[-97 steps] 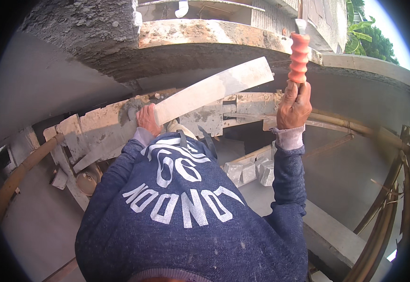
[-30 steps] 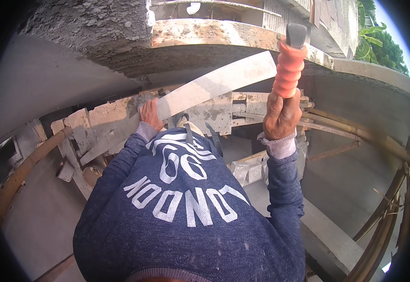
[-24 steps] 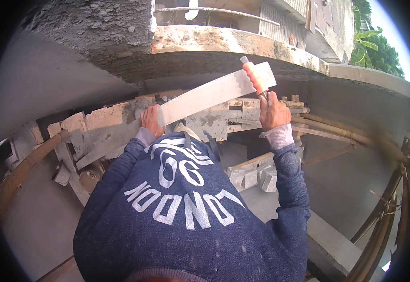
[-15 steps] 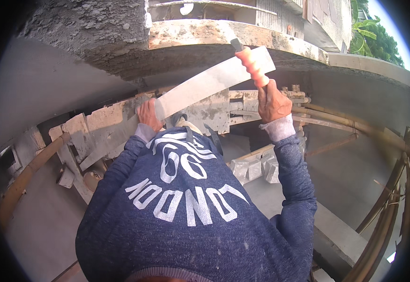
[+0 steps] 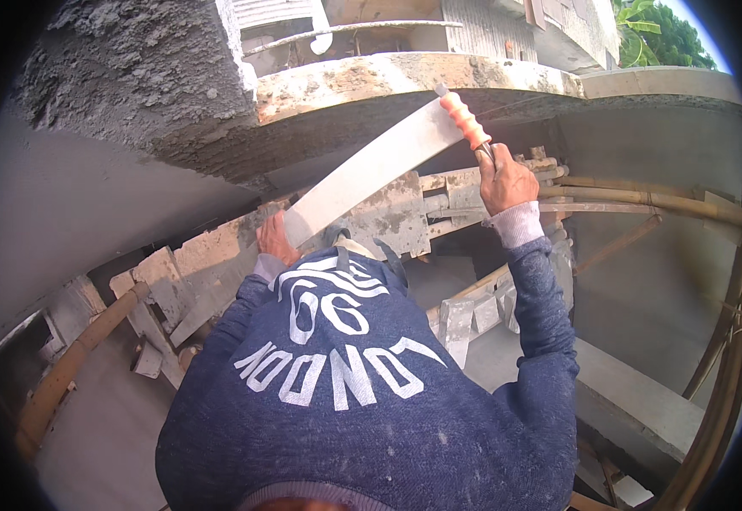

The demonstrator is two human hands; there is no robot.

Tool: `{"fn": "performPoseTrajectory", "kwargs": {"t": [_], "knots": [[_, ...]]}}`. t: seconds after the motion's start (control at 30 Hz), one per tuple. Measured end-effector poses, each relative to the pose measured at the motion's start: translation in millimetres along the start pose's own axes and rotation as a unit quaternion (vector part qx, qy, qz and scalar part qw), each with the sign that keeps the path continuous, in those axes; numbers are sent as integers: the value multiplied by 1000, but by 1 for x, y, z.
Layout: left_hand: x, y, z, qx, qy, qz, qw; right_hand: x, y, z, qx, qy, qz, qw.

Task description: The person smooths a freshly plastered concrete wall using a long metal straightedge and a trowel. They repeatedly scrape and level the surface, removing excess material and refining the finish.

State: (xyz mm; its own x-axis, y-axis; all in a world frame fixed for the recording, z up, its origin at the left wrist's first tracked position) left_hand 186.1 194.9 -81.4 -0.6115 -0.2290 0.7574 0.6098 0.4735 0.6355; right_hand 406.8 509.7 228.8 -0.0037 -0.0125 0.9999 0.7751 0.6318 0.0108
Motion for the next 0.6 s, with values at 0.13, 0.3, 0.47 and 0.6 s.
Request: {"fn": "performPoseTrajectory", "kwargs": {"t": [0.13,0.3,0.47,0.6], "knots": [[12,-4,-4,-1,0,-3,1000,46,-32,-4,33,114,354,928],[41,-9,1,-23,-12,-35,999,17,-32,-12,-74,238,543,802],[70,-5,1,1,2,-20,1000,-55,-12,-42,-164,82,749,637],[81,-9,-16,-12,50,-11,999,-72,-32,-49,-151,4,829,539]]}}
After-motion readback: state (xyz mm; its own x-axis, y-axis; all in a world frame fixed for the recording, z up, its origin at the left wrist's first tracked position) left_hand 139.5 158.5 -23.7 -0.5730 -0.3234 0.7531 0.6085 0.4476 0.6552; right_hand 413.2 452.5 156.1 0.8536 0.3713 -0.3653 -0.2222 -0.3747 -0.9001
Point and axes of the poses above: each hand's wrist, its own z-axis towards the middle knuckle, its own x-axis out of the back of the hand, y = z × x, the point moved 1 cm from there along z, towards the middle knuckle, and after that the axes turned 5 degrees about -y, right-handed, at the moved point
